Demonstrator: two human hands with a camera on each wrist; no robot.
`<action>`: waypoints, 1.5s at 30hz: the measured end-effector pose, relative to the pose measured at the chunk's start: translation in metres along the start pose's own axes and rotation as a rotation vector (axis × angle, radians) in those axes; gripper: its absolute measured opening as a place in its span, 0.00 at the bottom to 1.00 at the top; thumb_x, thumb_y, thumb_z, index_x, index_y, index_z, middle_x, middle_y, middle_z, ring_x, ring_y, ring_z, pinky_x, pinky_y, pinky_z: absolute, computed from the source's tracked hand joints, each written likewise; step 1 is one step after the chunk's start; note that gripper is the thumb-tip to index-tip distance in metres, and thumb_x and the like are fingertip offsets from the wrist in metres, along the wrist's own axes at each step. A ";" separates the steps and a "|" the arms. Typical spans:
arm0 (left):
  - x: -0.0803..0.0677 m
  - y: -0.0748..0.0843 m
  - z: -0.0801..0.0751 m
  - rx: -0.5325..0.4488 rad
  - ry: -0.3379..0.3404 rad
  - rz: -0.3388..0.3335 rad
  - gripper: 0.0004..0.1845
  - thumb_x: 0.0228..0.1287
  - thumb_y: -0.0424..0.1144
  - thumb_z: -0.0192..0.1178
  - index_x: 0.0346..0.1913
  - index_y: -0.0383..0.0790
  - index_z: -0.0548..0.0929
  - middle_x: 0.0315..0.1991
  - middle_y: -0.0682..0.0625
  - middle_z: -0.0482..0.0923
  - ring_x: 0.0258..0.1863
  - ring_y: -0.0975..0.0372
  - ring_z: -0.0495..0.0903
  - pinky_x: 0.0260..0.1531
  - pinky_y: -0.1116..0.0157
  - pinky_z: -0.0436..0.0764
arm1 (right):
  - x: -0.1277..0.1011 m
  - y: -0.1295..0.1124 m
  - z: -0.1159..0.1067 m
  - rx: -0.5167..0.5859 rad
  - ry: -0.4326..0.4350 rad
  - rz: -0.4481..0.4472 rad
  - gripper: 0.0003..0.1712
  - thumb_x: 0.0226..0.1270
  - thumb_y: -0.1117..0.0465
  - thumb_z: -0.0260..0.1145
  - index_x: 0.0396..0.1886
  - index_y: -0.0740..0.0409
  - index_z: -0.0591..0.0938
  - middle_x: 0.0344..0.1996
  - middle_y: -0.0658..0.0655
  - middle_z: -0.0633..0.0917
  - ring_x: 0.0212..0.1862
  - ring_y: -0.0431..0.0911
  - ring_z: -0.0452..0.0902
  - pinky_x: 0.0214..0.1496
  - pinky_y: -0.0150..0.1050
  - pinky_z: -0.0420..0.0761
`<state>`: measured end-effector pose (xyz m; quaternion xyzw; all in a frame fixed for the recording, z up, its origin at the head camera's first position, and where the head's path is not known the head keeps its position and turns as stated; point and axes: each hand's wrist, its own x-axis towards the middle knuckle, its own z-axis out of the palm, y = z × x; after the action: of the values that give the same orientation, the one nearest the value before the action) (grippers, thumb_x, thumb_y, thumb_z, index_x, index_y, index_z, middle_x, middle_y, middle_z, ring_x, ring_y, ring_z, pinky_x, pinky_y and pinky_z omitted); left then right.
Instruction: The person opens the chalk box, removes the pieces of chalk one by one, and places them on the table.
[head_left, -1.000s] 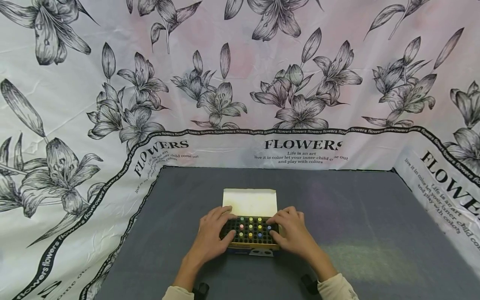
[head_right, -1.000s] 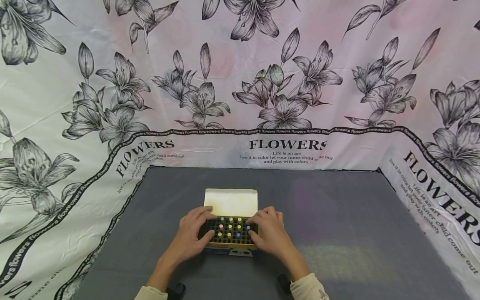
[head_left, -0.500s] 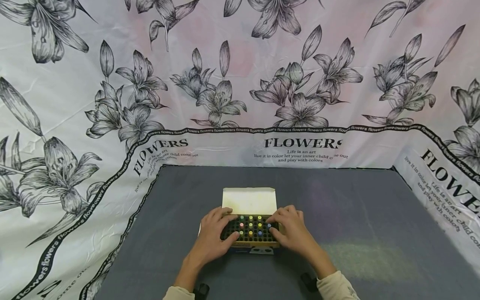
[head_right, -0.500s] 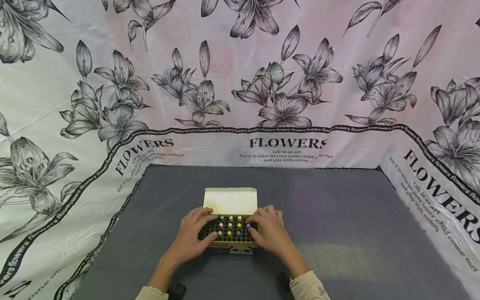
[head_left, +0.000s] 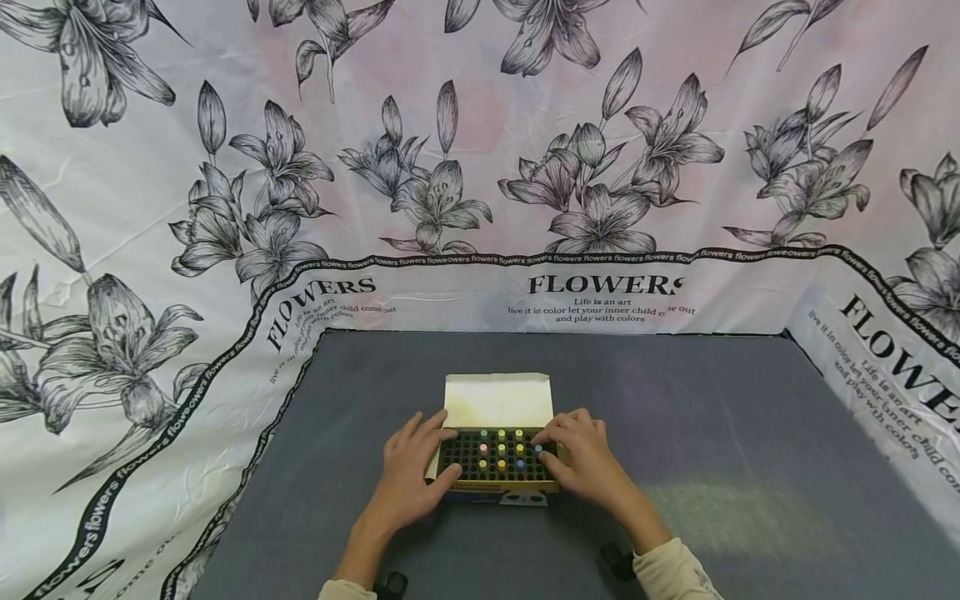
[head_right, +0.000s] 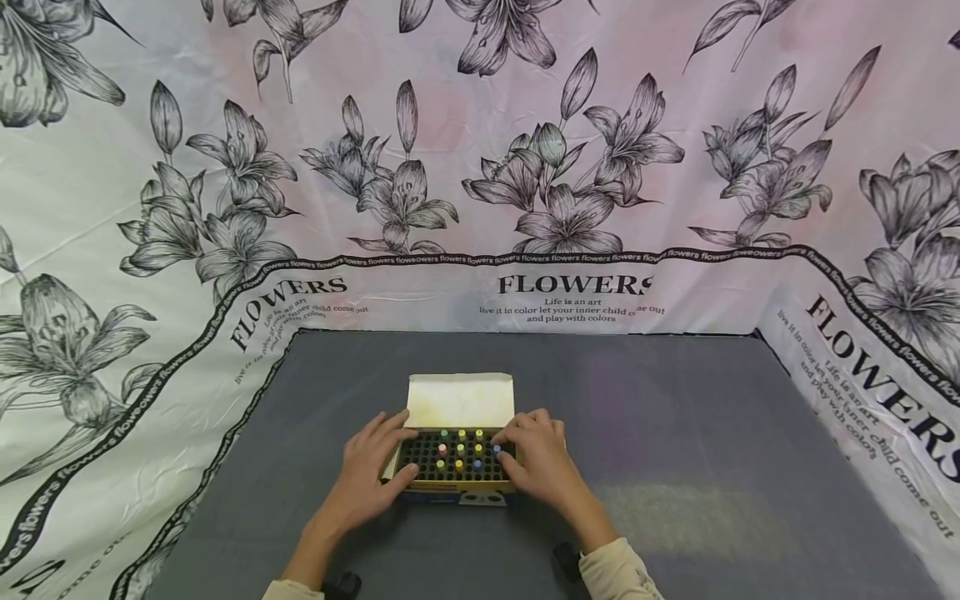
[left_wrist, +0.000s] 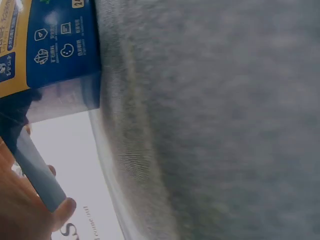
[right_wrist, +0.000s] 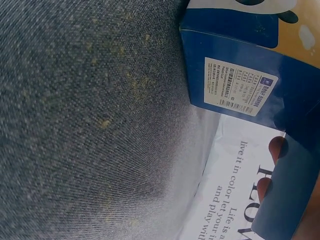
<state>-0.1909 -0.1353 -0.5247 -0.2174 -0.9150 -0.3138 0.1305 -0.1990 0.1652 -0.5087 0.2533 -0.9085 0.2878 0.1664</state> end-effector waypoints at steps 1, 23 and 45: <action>-0.001 0.000 0.000 0.005 0.000 -0.009 0.24 0.68 0.50 0.63 0.65 0.50 0.80 0.77 0.46 0.66 0.77 0.37 0.58 0.65 0.28 0.57 | 0.000 0.000 0.000 0.000 -0.001 0.001 0.10 0.58 0.63 0.77 0.40 0.48 0.89 0.39 0.46 0.84 0.48 0.47 0.71 0.48 0.47 0.59; -0.004 0.002 -0.001 -0.088 -0.133 -0.160 0.30 0.70 0.56 0.60 0.71 0.52 0.72 0.74 0.44 0.68 0.77 0.43 0.60 0.69 0.31 0.54 | -0.003 0.003 0.001 0.158 0.073 -0.008 0.13 0.59 0.65 0.76 0.43 0.48 0.88 0.40 0.46 0.87 0.49 0.44 0.68 0.52 0.50 0.56; -0.002 0.002 0.001 -0.033 -0.047 -0.024 0.23 0.69 0.50 0.64 0.65 0.52 0.80 0.78 0.51 0.65 0.77 0.39 0.59 0.66 0.26 0.49 | -0.004 0.004 0.000 0.226 0.098 -0.013 0.13 0.60 0.66 0.75 0.45 0.50 0.88 0.42 0.48 0.82 0.48 0.43 0.71 0.53 0.52 0.57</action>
<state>-0.1878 -0.1340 -0.5249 -0.2159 -0.9149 -0.3254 0.1017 -0.1978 0.1697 -0.5122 0.2621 -0.8594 0.3992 0.1829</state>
